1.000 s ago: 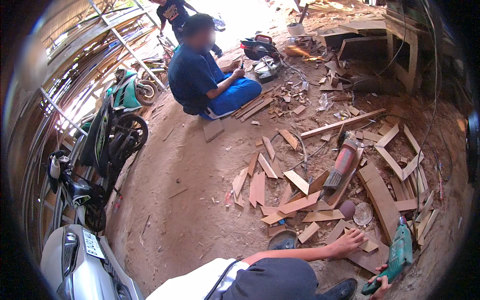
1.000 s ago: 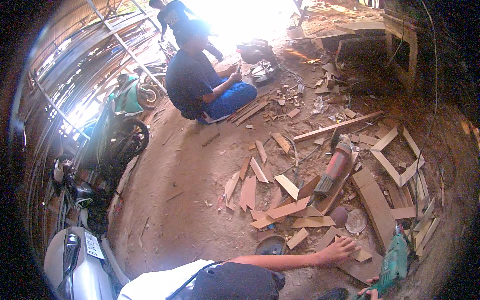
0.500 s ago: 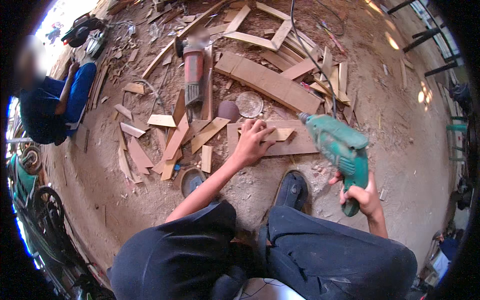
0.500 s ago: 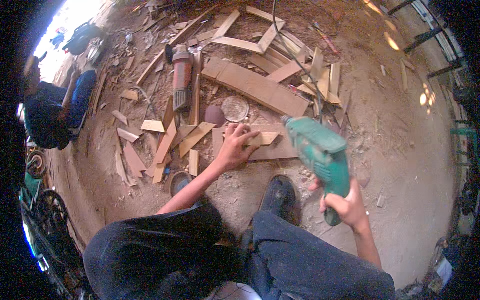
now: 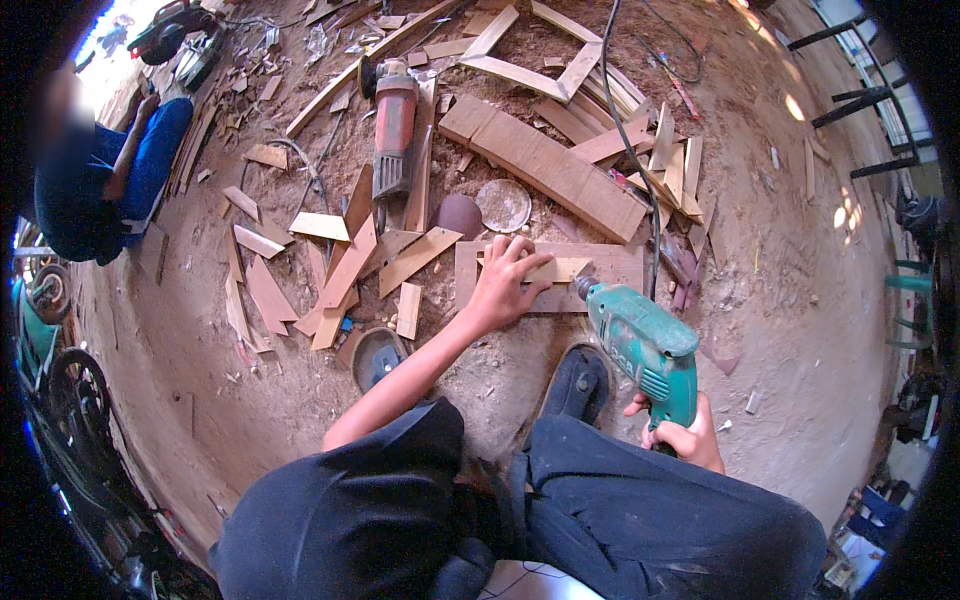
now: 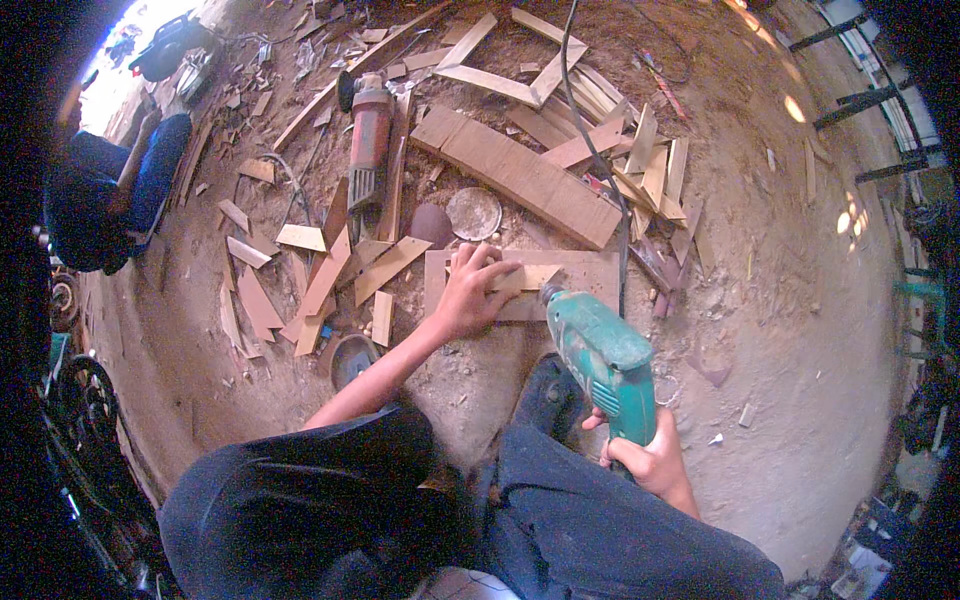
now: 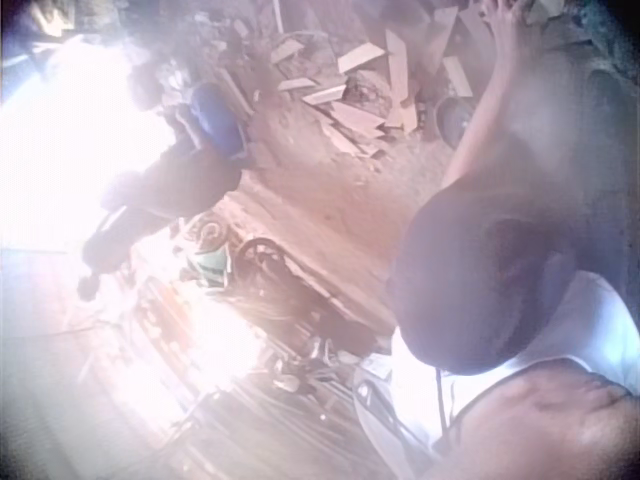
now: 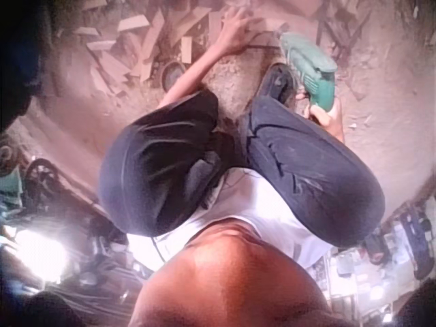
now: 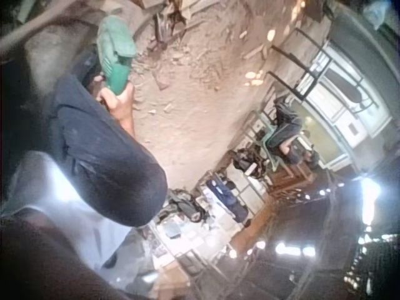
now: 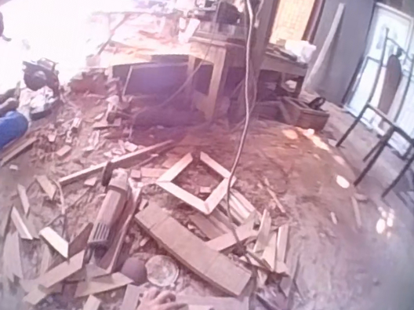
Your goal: The person drills a hole in a wooden board and joins it to another board by hand.
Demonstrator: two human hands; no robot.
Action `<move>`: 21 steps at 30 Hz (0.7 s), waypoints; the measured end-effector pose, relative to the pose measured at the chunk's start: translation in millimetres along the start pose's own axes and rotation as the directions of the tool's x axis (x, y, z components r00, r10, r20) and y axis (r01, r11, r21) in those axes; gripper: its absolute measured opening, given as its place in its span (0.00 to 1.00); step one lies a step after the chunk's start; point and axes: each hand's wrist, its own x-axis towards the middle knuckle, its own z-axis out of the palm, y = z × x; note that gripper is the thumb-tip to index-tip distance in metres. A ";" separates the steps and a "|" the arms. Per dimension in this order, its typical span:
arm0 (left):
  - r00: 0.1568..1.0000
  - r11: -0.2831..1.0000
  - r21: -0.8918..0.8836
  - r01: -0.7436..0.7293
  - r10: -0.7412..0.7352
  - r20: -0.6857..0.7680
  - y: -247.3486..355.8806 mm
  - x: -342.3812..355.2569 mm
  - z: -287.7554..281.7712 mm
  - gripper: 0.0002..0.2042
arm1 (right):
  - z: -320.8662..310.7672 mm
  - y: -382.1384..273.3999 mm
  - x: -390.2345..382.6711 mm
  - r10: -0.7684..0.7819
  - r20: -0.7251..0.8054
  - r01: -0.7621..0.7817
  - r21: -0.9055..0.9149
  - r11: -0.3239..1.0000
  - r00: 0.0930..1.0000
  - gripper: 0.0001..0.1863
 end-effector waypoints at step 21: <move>0.999 1.000 -0.009 0.018 -0.019 -0.042 -1.4 0.6 2.4 0.18 | -0.3 -6.5 9.2 0.001 -0.032 0.001 0.065 0.998 0.999 0.20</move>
